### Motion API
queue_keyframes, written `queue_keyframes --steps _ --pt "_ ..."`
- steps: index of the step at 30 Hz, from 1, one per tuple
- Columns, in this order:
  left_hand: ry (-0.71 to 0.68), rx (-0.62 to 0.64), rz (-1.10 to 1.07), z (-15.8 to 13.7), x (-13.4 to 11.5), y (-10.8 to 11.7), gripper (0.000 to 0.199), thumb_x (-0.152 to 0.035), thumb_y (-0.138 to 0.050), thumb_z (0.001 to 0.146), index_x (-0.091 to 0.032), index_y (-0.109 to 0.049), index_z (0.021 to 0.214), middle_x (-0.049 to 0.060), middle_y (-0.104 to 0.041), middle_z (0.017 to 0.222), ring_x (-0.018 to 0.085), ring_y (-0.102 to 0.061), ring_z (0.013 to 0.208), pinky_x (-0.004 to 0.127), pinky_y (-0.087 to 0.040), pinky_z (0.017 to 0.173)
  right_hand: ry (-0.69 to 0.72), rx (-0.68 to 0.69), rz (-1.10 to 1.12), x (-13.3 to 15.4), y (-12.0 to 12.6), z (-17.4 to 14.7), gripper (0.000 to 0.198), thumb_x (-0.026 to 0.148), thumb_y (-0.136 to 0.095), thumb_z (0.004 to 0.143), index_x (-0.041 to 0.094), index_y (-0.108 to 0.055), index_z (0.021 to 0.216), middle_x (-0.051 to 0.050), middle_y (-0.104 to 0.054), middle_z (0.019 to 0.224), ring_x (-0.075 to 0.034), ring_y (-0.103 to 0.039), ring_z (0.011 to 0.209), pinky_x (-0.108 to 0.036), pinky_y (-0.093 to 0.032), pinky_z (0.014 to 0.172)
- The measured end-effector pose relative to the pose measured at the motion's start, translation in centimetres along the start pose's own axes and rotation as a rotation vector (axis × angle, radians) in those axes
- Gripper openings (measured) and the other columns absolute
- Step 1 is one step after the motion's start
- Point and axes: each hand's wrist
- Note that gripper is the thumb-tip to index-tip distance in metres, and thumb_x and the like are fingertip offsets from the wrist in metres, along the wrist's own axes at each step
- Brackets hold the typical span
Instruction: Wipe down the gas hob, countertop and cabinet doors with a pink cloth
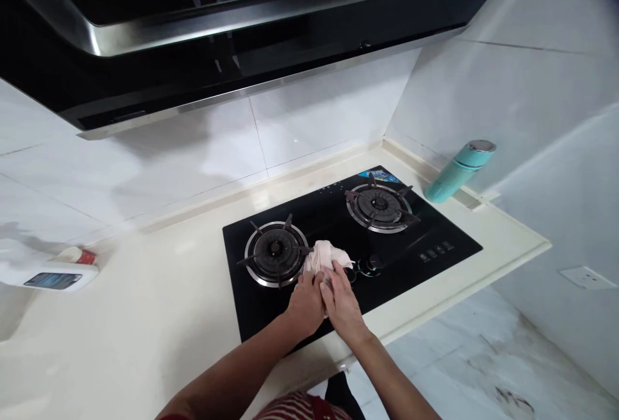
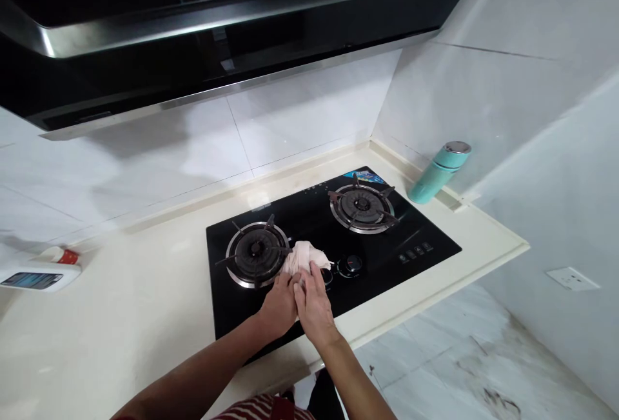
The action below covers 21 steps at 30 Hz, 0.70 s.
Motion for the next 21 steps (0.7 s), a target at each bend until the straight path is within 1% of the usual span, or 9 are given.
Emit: queue_keyframes --steps 2,4,6,8,10,13,17,19,21 --pt "0.013 -0.001 -0.03 -1.4 0.2 0.3 0.044 -0.028 -0.045 0.095 -0.019 -0.046 0.138 0.015 -0.055 0.128 0.029 -0.052 0.116 0.049 -0.046 0.103 0.007 0.041 -0.119 -0.4 -1.3 0.4 0.048 0.039 -0.036 0.102 0.013 -0.051 0.139 -0.017 -0.032 0.155 -0.029 -0.032 0.145 -0.049 -0.037 0.116" --pt "0.036 0.001 -0.057 -2.8 0.4 0.7 0.046 -0.029 -0.049 0.093 -0.019 -0.046 0.137 0.015 -0.054 0.128 0.028 -0.053 0.115 0.047 -0.049 0.1 0.004 0.094 -0.251 -0.6 -2.2 0.4 0.046 0.035 -0.039 0.1 0.013 -0.054 0.138 -0.017 -0.033 0.155 -0.032 -0.032 0.144 -0.051 -0.036 0.115" --pt "0.034 0.004 -0.11 -4.2 0.6 1.1 0.048 -0.026 -0.054 0.09 -0.019 -0.047 0.136 0.014 -0.053 0.13 0.027 -0.052 0.118 0.046 -0.05 0.102 -0.011 0.135 -0.356 -0.4 -2.4 -0.1 0.044 0.032 -0.041 0.099 0.016 -0.054 0.138 -0.017 -0.035 0.154 -0.034 -0.034 0.143 -0.052 -0.038 0.112" --pt "0.011 -0.007 -0.188 -5.6 0.7 1.2 0.05 -0.019 -0.056 0.085 -0.019 -0.047 0.135 0.013 -0.051 0.133 0.028 -0.049 0.124 0.049 -0.046 0.109 -0.016 0.149 -0.411 0.1 -2.2 -0.8 0.044 0.032 -0.044 0.098 0.018 -0.054 0.139 -0.017 -0.039 0.15 -0.035 -0.037 0.139 -0.052 -0.04 0.109" --pt "-0.003 -0.041 -0.277 -7.0 1.0 1.2 0.051 -0.013 -0.056 0.082 -0.018 -0.05 0.133 0.013 -0.051 0.134 0.027 -0.047 0.127 0.05 -0.043 0.112 0.003 0.156 -0.415 0.8 -1.9 -1.9 0.042 0.031 -0.045 0.098 0.019 -0.055 0.137 -0.017 -0.045 0.142 -0.033 -0.042 0.133 -0.051 -0.041 0.107" --pt "0.011 -0.081 -0.381 -9.6 1.8 1.2 0.048 -0.009 -0.053 0.081 -0.019 -0.055 0.127 0.012 -0.055 0.129 0.024 -0.051 0.123 0.044 -0.048 0.109 0.046 0.185 -0.346 2.3 -1.8 -3.7 0.038 0.026 -0.046 0.097 0.019 -0.057 0.133 -0.016 -0.05 0.129 -0.03 -0.046 0.123 -0.047 -0.043 0.104" --pt "0.037 -0.051 -0.526 -13.5 3.6 2.6 0.042 -0.008 -0.048 0.081 -0.022 -0.062 0.119 0.01 -0.06 0.122 0.02 -0.057 0.116 0.039 -0.05 0.103 0.043 0.263 -0.244 5.4 -2.4 -5.5 0.037 0.023 -0.055 0.092 0.021 -0.057 0.128 -0.013 -0.049 0.127 -0.028 -0.047 0.115 -0.044 -0.044 0.097" --pt "0.109 -0.033 -0.639 -14.8 4.5 3.6 0.033 -0.009 -0.046 0.082 -0.021 -0.066 0.105 0.008 -0.063 0.113 0.019 -0.06 0.107 0.036 -0.052 0.098 0.034 0.325 -0.222 6.8 -2.8 -5.7 0.037 0.029 -0.062 0.089 0.023 -0.058 0.125 -0.012 -0.05 0.126 -0.029 -0.047 0.113 -0.044 -0.043 0.094" --pt "0.227 -0.007 -0.755 -15.6 5.0 4.3 0.024 -0.014 -0.045 0.083 -0.02 -0.066 0.093 0.006 -0.065 0.098 0.017 -0.062 0.093 0.032 -0.053 0.087 0.014 0.359 -0.242 7.6 -3.3 -5.3 0.041 0.037 -0.068 0.085 0.025 -0.058 0.122 -0.011 -0.052 0.123 -0.03 -0.047 0.111 -0.045 -0.042 0.092"
Point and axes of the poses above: each hand's wrist, its own z-axis towards the middle knuckle, its own y-axis out of the back of the hand, x = y × z
